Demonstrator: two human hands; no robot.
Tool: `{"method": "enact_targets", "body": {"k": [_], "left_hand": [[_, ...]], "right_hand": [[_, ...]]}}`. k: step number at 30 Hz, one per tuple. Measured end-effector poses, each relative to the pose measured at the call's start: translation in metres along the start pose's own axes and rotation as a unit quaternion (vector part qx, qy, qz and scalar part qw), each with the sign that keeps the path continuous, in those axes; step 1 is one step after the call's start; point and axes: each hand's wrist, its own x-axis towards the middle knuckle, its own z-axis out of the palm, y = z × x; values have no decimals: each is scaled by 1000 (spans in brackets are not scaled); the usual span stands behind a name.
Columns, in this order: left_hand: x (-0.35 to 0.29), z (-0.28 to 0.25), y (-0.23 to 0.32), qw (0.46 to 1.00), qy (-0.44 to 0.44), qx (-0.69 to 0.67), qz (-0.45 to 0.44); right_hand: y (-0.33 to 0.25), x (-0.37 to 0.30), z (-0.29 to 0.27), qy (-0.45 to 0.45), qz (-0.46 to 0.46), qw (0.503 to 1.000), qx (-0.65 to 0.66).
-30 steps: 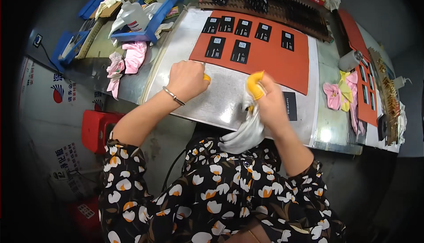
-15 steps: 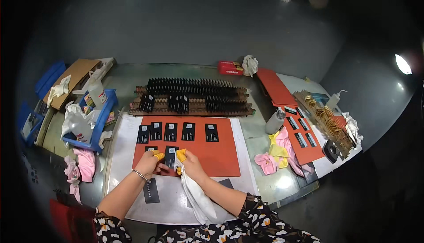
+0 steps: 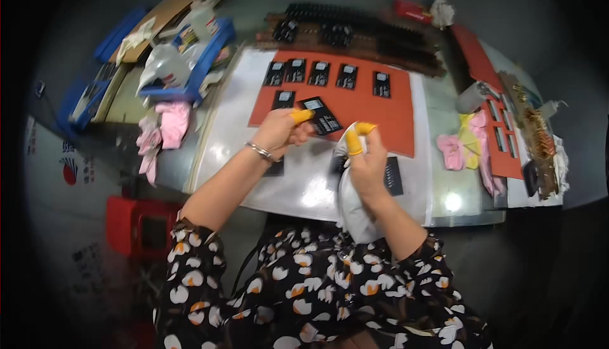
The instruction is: The person wipes the surface of small black cards with a white cloth. They handle the cards one at a time, wiping each individually and then placing them back on the table. The person occasionally applies liquid from a bottle to the cloth before continuing the wiping process.
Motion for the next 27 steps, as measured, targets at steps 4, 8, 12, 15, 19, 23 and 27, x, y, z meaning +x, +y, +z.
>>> {"method": "enact_targets", "body": {"k": [4, 8, 12, 15, 19, 23, 27], "left_hand": [[-27, -1, -35, 996, -21, -80, 40], [-56, -25, -13, 996, 56, 67, 22], [-84, -72, 31, 660, 196, 709, 152], [-81, -96, 14, 550, 146, 813, 119], [-50, -83, 20, 658, 99, 737, 119], [7, -82, 28, 948, 98, 292, 84], [26, -78, 34, 981, 80, 177, -16]], "right_hand": [[-11, -29, 27, -56, -56, 993, -83], [-29, -62, 55, -184, -91, 979, -10], [-47, -36, 27, -220, 228, 934, 165], [-36, 9, 25, -161, 302, 924, 174], [15, 57, 42, -148, 305, 909, 242], [45, 83, 79, -149, 283, 912, 258], [45, 79, 97, -166, 278, 908, 266]]}}
